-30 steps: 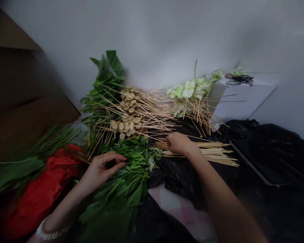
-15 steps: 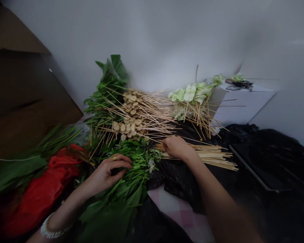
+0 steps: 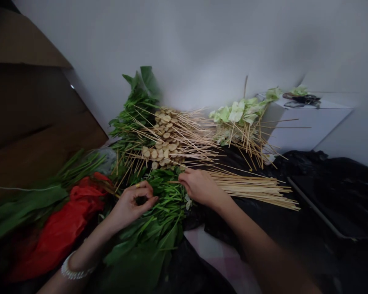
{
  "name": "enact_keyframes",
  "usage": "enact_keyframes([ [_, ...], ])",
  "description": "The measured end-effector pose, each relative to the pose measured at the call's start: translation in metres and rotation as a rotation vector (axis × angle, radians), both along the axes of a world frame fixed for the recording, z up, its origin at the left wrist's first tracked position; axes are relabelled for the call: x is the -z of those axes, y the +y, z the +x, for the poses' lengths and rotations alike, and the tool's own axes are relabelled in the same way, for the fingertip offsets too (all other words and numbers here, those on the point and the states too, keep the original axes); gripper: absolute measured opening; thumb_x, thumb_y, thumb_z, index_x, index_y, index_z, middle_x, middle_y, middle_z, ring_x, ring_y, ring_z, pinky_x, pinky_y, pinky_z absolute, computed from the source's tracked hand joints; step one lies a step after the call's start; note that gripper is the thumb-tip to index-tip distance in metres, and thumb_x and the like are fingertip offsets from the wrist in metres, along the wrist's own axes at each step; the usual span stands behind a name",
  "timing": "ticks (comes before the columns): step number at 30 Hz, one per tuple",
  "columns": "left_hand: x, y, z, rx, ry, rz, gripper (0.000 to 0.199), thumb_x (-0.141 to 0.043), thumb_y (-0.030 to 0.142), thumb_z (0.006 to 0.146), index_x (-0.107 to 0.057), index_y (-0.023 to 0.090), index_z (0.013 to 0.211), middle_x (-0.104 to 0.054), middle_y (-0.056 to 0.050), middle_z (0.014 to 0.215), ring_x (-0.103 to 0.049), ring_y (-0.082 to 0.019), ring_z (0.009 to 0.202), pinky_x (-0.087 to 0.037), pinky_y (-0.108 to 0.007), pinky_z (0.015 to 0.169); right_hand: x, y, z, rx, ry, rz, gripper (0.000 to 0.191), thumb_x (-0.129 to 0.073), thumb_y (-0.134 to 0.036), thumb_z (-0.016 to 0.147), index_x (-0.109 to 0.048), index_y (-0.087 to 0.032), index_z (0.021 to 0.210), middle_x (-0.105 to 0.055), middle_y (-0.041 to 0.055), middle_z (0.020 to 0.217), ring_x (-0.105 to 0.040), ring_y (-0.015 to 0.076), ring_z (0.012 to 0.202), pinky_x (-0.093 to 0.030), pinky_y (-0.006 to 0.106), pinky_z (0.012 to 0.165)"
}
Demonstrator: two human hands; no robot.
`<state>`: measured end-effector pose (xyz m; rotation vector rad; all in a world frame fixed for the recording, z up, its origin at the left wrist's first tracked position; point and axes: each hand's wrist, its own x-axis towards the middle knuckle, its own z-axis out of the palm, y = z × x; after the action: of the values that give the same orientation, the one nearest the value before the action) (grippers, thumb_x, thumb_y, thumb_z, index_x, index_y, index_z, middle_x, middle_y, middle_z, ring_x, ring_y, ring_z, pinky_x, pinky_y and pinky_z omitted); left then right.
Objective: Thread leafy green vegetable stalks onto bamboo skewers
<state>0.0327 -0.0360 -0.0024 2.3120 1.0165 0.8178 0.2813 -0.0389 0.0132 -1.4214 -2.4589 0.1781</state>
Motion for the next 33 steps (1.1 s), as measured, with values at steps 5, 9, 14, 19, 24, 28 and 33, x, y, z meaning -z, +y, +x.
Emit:
enact_keyframes([
  [5,-0.003,0.0,-0.002,0.059,-0.057,-0.064,0.017,-0.06,0.029,0.09,-0.071,0.02,0.099,-0.065,-0.003,0.088,-0.061,-0.015,0.08,-0.046,-0.027,0.074,-0.002,-0.002,0.0,0.075,-0.014,0.056,0.031,-0.045,-0.038,0.098,-0.07,-0.021,0.09,-0.07,0.0032,0.084,-0.062,0.0165,0.077,-0.035,0.026,0.068],
  [9,-0.005,-0.002,-0.003,0.098,0.011,-0.051,0.014,-0.071,0.033,0.082,-0.075,0.023,0.091,-0.066,-0.004,0.089,-0.062,-0.018,0.085,-0.047,-0.029,0.078,-0.003,-0.004,-0.003,0.106,-0.058,0.093,0.034,-0.043,-0.037,0.098,-0.069,-0.02,0.086,-0.071,0.0048,0.084,-0.062,0.0178,0.077,-0.034,0.027,0.066],
  [14,-0.01,-0.006,-0.003,0.144,0.142,-0.038,0.009,-0.067,0.029,0.085,-0.074,0.025,0.088,-0.065,-0.002,0.09,-0.06,-0.018,0.091,-0.046,-0.03,0.082,-0.005,-0.006,-0.009,0.097,-0.063,0.057,0.032,-0.043,-0.034,0.098,-0.07,-0.019,0.092,-0.072,0.0078,0.09,-0.062,0.0194,0.085,-0.036,0.027,0.071],
  [19,-0.01,-0.007,-0.002,0.137,0.141,-0.079,0.031,-0.055,0.033,0.093,-0.064,0.018,0.067,-0.06,-0.001,0.075,-0.058,-0.014,0.075,-0.044,-0.025,0.069,-0.003,-0.008,-0.013,0.045,-0.012,-0.041,0.024,-0.053,-0.036,0.093,-0.069,-0.02,0.085,-0.071,0.0038,0.083,-0.062,0.0173,0.08,-0.035,0.026,0.068],
  [24,-0.005,-0.006,-0.002,0.085,0.21,-0.052,0.023,-0.065,0.032,0.086,-0.06,0.018,0.068,-0.056,0.003,0.07,-0.053,-0.012,0.065,-0.038,-0.023,0.06,0.004,-0.01,-0.017,-0.042,-0.027,-0.13,0.013,-0.062,-0.03,0.085,-0.07,-0.02,0.087,-0.07,0.0041,0.088,-0.062,0.0171,0.081,-0.036,0.025,0.068],
  [28,-0.006,-0.006,-0.001,0.066,0.211,-0.019,0.01,-0.071,0.028,0.081,-0.066,0.021,0.087,-0.06,0.002,0.077,-0.058,-0.014,0.072,-0.041,-0.024,0.064,0.009,-0.011,-0.019,-0.095,-0.045,-0.174,0.01,-0.062,-0.024,0.083,-0.07,-0.02,0.088,-0.068,0.0044,0.09,-0.062,0.0172,0.082,-0.037,0.024,0.067],
  [33,-0.003,-0.004,-0.002,0.064,0.21,0.039,0.015,-0.066,0.024,0.085,-0.07,0.024,0.099,-0.066,-0.003,0.09,-0.062,-0.019,0.089,-0.047,-0.028,0.078,0.01,-0.009,-0.017,-0.056,-0.018,-0.193,0.016,-0.055,-0.023,0.091,-0.068,-0.018,0.084,-0.067,0.0058,0.09,-0.061,0.0163,0.084,-0.038,0.025,0.07],
])
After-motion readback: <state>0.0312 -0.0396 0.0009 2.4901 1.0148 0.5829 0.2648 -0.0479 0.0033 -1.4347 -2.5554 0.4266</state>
